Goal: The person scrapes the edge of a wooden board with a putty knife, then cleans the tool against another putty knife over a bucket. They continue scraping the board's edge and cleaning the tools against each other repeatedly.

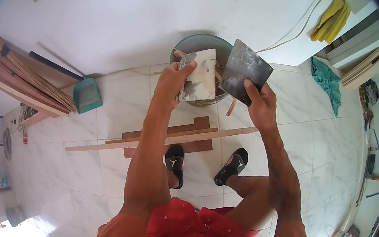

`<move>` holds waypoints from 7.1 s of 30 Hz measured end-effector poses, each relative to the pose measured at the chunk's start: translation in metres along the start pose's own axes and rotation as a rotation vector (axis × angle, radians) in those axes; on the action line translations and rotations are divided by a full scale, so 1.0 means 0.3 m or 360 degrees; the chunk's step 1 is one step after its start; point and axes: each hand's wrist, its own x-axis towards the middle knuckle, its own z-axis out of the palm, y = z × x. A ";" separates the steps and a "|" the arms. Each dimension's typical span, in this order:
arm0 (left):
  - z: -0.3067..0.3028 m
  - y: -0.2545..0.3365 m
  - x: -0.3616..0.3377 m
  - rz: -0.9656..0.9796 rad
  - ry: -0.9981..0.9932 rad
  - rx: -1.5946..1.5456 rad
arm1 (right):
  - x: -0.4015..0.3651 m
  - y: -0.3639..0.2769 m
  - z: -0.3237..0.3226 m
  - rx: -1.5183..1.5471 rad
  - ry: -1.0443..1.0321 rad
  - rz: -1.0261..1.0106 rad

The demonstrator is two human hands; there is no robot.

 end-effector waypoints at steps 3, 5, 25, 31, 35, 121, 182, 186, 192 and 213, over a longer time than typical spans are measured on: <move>0.013 -0.018 -0.005 -0.0020 -0.0008 0.0013 | -0.057 -0.140 0.051 -0.0202 -0.0082 -0.0333; 0.015 -0.026 -0.006 -0.0049 -0.0063 0.0023 | -0.068 -0.173 0.084 -0.0379 -0.0308 -0.0785; 0.051 -0.047 -0.030 -0.0015 -0.0078 -0.0337 | -0.094 -0.138 0.068 -0.0264 -0.0296 -0.0922; 0.068 -0.044 -0.067 0.0159 -0.0093 -0.0200 | -0.125 -0.159 0.097 -0.0639 -0.0529 -0.1048; 0.058 -0.048 -0.096 0.0349 -0.0404 -0.0475 | -0.124 -0.126 0.110 -0.0973 -0.0519 -0.1206; 0.228 -0.137 -0.115 0.1247 0.0262 0.0395 | -0.126 -0.103 0.050 -0.0528 0.0219 -0.0019; 0.204 -0.156 -0.098 0.1070 0.0138 0.0555 | -0.110 -0.084 -0.004 -0.1162 -0.0131 0.0028; 0.203 -0.148 -0.107 0.0998 0.0128 0.0537 | -0.101 -0.105 0.005 -0.1183 -0.0196 0.0029; 0.209 -0.140 -0.104 0.0977 0.0167 0.0517 | -0.103 -0.111 0.006 -0.1208 -0.0192 0.0078; 0.157 -0.100 -0.065 0.0757 0.0210 0.0195 | -0.131 -0.043 -0.069 -0.0856 -0.0159 0.0060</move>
